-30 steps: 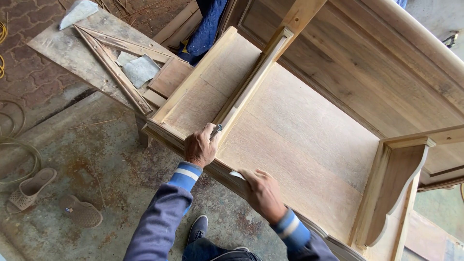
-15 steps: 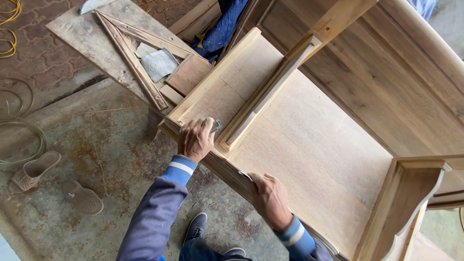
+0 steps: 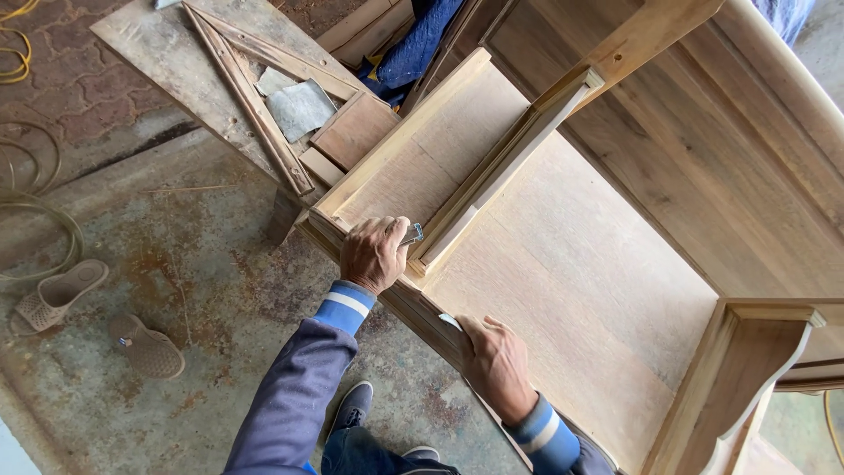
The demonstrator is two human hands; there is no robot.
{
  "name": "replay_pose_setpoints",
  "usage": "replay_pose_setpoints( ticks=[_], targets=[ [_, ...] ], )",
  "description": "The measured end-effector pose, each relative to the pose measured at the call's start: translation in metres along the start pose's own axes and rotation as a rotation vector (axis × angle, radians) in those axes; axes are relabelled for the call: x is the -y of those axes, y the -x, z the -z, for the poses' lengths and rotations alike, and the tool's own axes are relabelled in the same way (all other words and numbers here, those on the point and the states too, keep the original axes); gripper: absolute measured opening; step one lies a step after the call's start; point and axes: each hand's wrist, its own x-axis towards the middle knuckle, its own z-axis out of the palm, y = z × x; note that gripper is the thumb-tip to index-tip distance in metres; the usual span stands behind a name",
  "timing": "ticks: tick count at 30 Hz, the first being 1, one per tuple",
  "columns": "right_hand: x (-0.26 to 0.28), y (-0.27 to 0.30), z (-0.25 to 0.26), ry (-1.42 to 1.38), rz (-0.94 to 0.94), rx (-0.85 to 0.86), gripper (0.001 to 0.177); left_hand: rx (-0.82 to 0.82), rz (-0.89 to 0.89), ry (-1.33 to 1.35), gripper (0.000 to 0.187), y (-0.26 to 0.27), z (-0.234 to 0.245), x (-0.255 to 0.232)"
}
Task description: Sanding the various joints and surfaces of a wooden furniture frame.
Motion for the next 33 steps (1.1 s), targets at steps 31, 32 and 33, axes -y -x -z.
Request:
replay_pose_setpoints(
  ticks=[31, 32, 33],
  targets=[
    [-0.037, 0.102, 0.072, -0.334, -0.289, 0.019, 0.02, 0.106, 0.0, -0.018, 0.014, -0.003, -0.008, 0.011],
    [-0.04, 0.107, 0.069, -0.332, -0.294, 0.011, 0.02, 0.106, -0.009, -0.014, 0.014, -0.003, -0.005, 0.008],
    [-0.043, 0.113, 0.067, -0.361, -0.379, 0.011, 0.016, 0.095, 0.008, -0.035, 0.012, -0.004, -0.002, 0.005]
  ],
)
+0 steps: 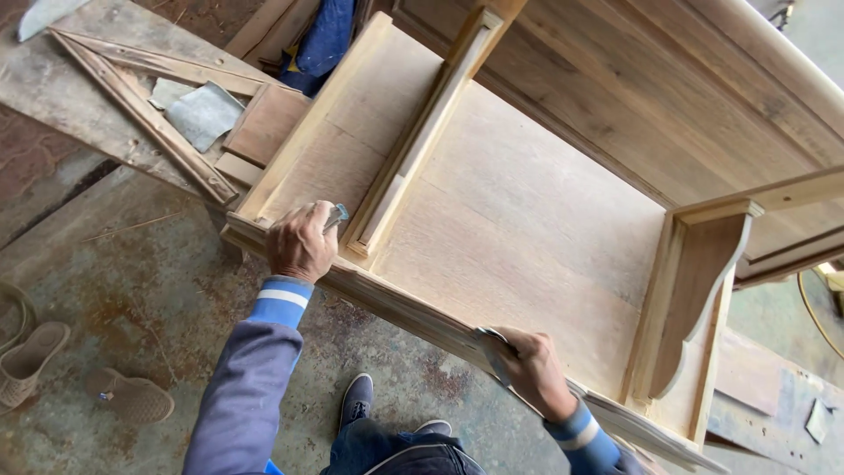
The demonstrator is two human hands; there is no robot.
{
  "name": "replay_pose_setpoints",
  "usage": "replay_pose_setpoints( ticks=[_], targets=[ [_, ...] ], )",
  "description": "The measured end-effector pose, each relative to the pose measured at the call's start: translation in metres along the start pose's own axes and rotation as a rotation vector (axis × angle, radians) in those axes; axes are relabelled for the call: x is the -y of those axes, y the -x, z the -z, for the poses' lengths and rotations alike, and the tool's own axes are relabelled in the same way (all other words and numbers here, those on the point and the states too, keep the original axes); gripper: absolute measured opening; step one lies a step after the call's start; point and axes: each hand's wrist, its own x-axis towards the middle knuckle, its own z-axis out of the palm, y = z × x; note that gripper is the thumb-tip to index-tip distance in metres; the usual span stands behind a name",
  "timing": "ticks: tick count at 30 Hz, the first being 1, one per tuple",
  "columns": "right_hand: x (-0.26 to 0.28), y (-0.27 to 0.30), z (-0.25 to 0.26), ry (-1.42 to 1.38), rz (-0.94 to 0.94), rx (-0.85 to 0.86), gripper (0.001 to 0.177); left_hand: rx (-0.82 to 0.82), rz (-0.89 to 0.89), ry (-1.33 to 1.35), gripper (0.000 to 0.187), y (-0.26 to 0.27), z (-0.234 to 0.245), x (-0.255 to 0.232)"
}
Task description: Sanding the various joints and surfaces of a wooden furniture frame.
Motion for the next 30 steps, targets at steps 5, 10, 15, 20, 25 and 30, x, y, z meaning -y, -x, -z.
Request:
replay_pose_setpoints(
  ticks=[5, 10, 15, 20, 25, 30],
  targets=[
    [0.01, -0.024, -0.034, 0.032, 0.005, -0.051, 0.014, 0.02, 0.01, -0.057, 0.01, -0.003, 0.0, -0.009],
    [-0.034, 0.014, -0.012, 0.213, 0.043, -0.005, 0.021, -0.047, -0.024, 0.158, 0.008, -0.008, 0.008, -0.072],
    [-0.034, 0.033, -0.013, 0.282, 0.02, -0.095, 0.022, 0.169, 0.015, 0.325, 0.013, 0.009, -0.017, -0.156],
    [0.002, 0.002, -0.035, 0.031, 0.064, -0.204, 0.029, 0.41, 0.108, 0.203, 0.02, 0.005, -0.018, -0.176],
    [-0.003, 0.006, -0.026, 0.132, 0.063, -0.192, 0.026, 0.272, 0.112, 0.251, 0.023, 0.005, -0.009, -0.181],
    [-0.03, 0.035, -0.004, 0.204, -0.13, -0.061, 0.026, 0.334, 0.16, 0.198, 0.022, 0.004, -0.009, -0.185]
  ],
)
